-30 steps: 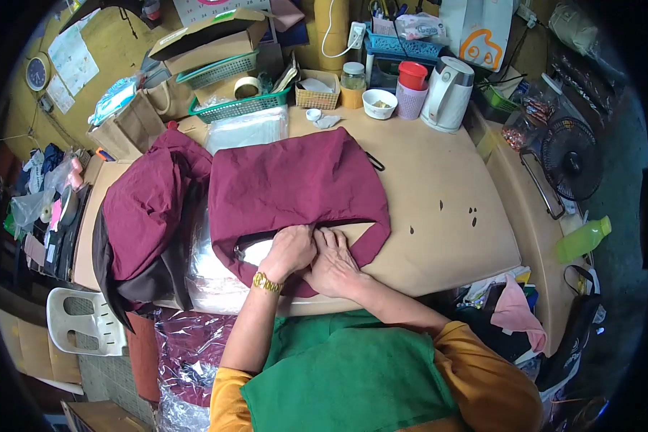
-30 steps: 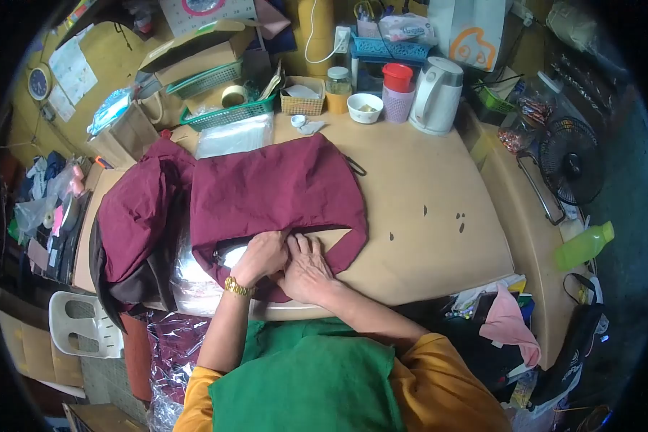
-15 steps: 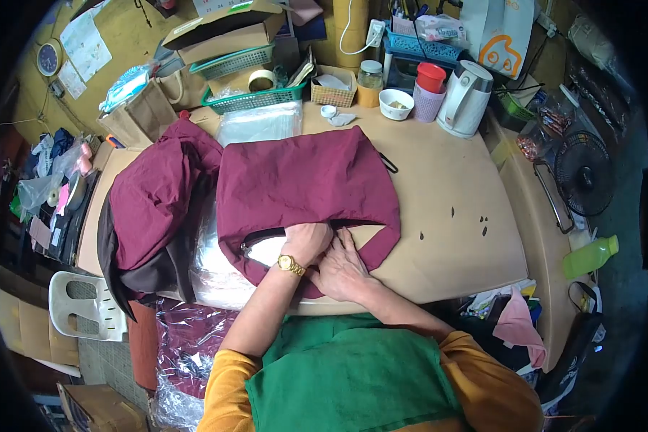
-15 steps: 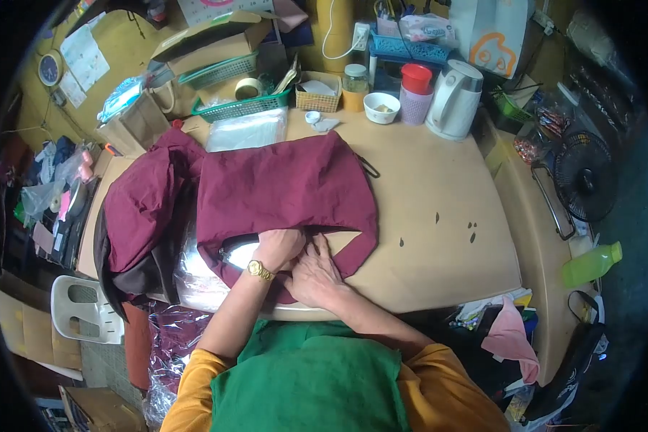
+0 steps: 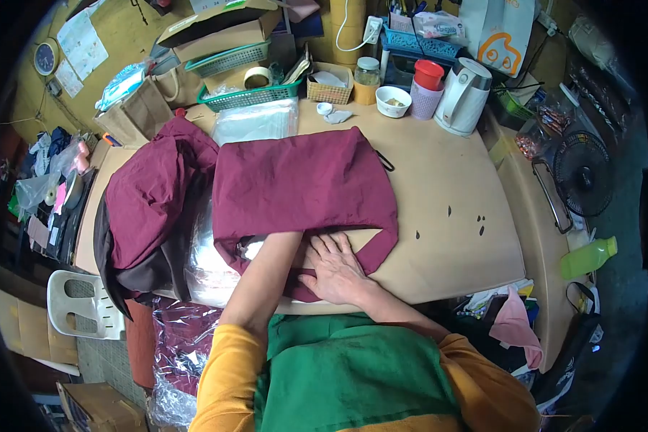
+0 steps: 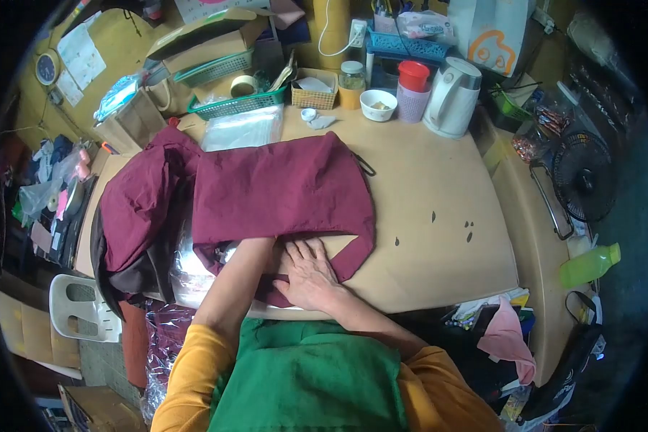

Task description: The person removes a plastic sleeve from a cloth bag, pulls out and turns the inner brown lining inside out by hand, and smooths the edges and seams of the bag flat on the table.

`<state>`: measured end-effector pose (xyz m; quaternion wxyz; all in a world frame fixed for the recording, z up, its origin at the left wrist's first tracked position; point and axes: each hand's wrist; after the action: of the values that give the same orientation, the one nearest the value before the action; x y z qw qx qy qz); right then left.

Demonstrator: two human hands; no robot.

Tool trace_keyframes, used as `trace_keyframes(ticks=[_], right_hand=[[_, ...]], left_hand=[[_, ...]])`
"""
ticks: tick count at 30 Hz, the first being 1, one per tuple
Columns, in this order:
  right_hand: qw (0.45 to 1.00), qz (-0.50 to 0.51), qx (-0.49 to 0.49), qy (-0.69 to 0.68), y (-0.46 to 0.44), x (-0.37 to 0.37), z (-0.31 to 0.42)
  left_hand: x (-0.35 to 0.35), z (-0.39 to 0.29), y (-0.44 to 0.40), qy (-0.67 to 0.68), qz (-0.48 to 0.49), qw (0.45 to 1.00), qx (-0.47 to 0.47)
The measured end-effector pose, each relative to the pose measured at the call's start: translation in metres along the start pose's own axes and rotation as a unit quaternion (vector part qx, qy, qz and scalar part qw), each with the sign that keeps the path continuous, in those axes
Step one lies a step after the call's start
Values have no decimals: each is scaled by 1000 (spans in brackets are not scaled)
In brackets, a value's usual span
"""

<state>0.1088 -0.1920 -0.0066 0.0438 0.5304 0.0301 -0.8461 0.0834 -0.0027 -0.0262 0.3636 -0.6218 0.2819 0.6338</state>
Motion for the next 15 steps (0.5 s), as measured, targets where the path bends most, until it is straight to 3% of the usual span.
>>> trace_keyframes(ticks=[3, 4, 5, 7, 9, 12, 14, 15], right_hand=[[999, 17, -9, -25, 2, -1, -12], [999, 38, -15, -8, 2, -1, -18], [998, 56, -20, 8, 1, -2, -23], [993, 34, -60, -91, 6, -28, -26], [996, 17, -58, -71, 6, -39, -43], [991, -17, 103, -82, 0, -81, -63], [985, -104, 135, 10, -5, -83, -77], [985, -106, 137, 12, -6, -81, -73]], left_hand=[[-20, -14, 70, 50, 68, 994, 70], [-40, -19, 102, 68, 87, 992, 65], [-83, -27, 132, 94, 122, 988, 1], [-82, -12, 187, 6, -10, 999, -40], [-84, 21, 224, 36, -43, 993, -108], [-102, 36, 260, 26, -60, 994, -91], [-109, 35, 266, 243, -95, 931, -256], [-102, 36, 263, 244, -97, 931, -254]])
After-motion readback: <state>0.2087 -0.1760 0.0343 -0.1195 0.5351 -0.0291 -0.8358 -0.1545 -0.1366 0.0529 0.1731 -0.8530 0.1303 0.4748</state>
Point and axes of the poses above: each hand's wrist, its own y-axis away from the middle knuckle, its own x-axis out of the palm, z = x × y, and after that the axes turned 7 degrees about -y, right-handed
